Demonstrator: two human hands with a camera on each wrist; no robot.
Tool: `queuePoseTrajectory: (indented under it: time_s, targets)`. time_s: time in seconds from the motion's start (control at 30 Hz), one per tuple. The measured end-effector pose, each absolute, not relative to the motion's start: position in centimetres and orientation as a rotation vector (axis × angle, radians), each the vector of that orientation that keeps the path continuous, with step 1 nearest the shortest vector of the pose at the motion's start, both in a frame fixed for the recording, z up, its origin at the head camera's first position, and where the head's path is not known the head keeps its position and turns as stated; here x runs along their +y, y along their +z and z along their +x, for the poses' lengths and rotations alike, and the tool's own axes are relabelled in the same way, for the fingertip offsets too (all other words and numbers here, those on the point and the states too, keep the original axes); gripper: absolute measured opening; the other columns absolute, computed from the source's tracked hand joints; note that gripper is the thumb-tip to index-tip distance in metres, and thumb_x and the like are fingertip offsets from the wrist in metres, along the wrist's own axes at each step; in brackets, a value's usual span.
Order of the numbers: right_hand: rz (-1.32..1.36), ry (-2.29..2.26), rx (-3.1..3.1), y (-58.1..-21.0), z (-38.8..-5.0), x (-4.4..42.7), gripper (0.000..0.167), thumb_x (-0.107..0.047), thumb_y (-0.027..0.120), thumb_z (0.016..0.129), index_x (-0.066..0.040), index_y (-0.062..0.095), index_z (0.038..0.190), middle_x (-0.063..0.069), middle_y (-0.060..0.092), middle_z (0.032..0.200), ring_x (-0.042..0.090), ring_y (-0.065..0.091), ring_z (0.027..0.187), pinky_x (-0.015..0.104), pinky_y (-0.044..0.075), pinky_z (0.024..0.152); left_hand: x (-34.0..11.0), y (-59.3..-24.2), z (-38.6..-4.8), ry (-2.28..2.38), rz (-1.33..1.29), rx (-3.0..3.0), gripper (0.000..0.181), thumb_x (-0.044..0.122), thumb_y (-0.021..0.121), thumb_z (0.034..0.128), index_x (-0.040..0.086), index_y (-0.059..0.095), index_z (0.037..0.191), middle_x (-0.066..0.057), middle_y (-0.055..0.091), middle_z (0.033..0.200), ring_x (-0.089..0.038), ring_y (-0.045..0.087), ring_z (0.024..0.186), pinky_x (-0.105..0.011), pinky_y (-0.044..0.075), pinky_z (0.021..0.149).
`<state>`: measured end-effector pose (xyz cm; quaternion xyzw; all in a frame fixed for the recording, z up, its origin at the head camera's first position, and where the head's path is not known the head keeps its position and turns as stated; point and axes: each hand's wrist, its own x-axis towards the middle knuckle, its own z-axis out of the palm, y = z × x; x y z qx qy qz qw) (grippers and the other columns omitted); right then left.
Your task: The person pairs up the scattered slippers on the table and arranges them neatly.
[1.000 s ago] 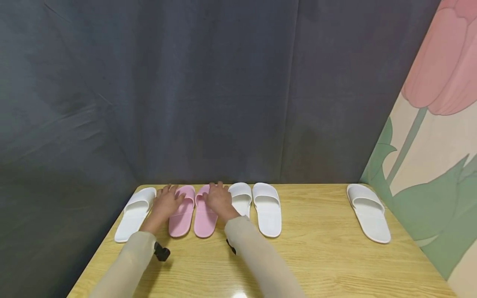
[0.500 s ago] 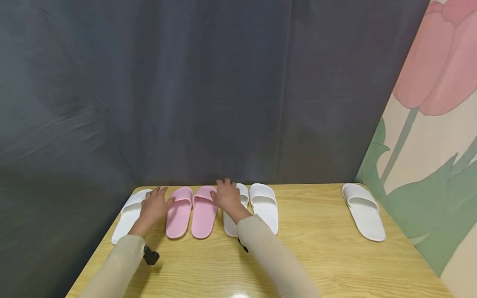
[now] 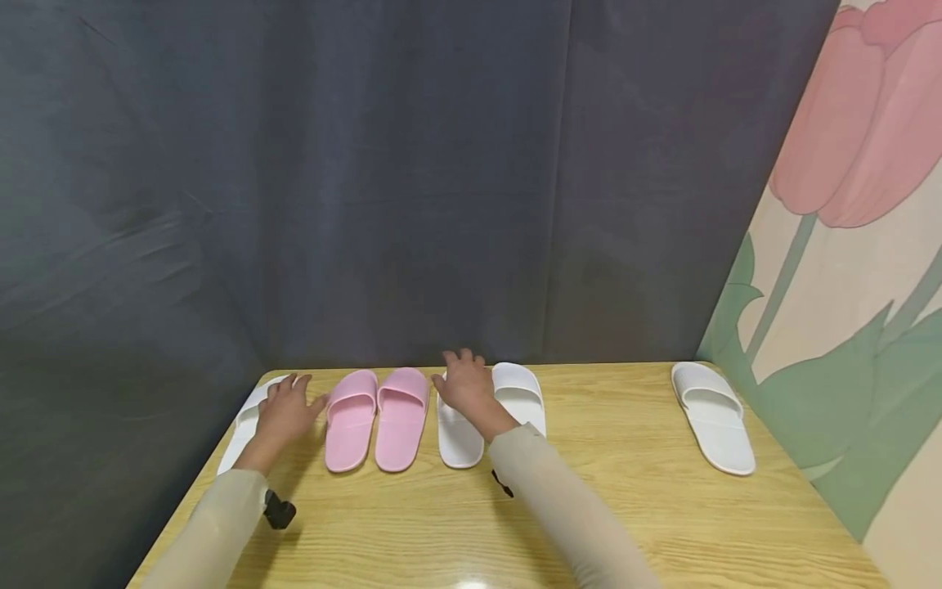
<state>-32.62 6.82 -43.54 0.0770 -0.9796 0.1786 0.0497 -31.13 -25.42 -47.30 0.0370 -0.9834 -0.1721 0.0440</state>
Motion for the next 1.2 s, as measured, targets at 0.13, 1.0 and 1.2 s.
queuePoseTrajectory:
  time_s: [0.13, 1.0, 1.2]
  targets:
    - [0.232, 0.554, -2.971, -43.2, -32.4, 7.3, 0.056, -0.041, 0.064, 0.098, -0.012, 0.054, 0.145, 0.021, 0.049, 0.146, 0.045, 0.051, 0.128, 0.056, 0.047, 0.099, -26.0, -47.6, -31.2, -0.518, 0.106, -2.995, 0.07, 0.043, 0.055, 0.1006, -0.003, 0.038, 0.151, -0.034, 0.028, 0.154, -0.055, 0.024, 0.139, -0.071, 0.026, 0.107]
    - [0.182, 0.574, -2.955, -42.7, -32.0, 12.3, 0.059, -0.041, 0.063, 0.098, -0.008, 0.052, 0.146, 0.025, 0.046, 0.148, 0.048, 0.048, 0.131, 0.061, 0.044, 0.101, -28.1, -48.2, -31.6, -0.588, 0.129, -2.995, 0.073, 0.043, 0.058, 0.0987, -0.004, 0.038, 0.15, -0.035, 0.023, 0.157, -0.057, 0.021, 0.139, -0.073, 0.023, 0.107]
    - [0.161, 0.562, -2.943, -42.8, -32.0, 13.4, 0.059, -0.041, 0.063, 0.098, -0.007, 0.052, 0.146, 0.026, 0.046, 0.148, 0.048, 0.048, 0.13, 0.059, 0.045, 0.101, -28.4, -48.2, -31.5, -0.619, 0.142, -2.979, 0.073, 0.042, 0.06, 0.0971, -0.004, 0.038, 0.149, -0.035, 0.025, 0.155, -0.058, 0.022, 0.139, -0.074, 0.023, 0.106]
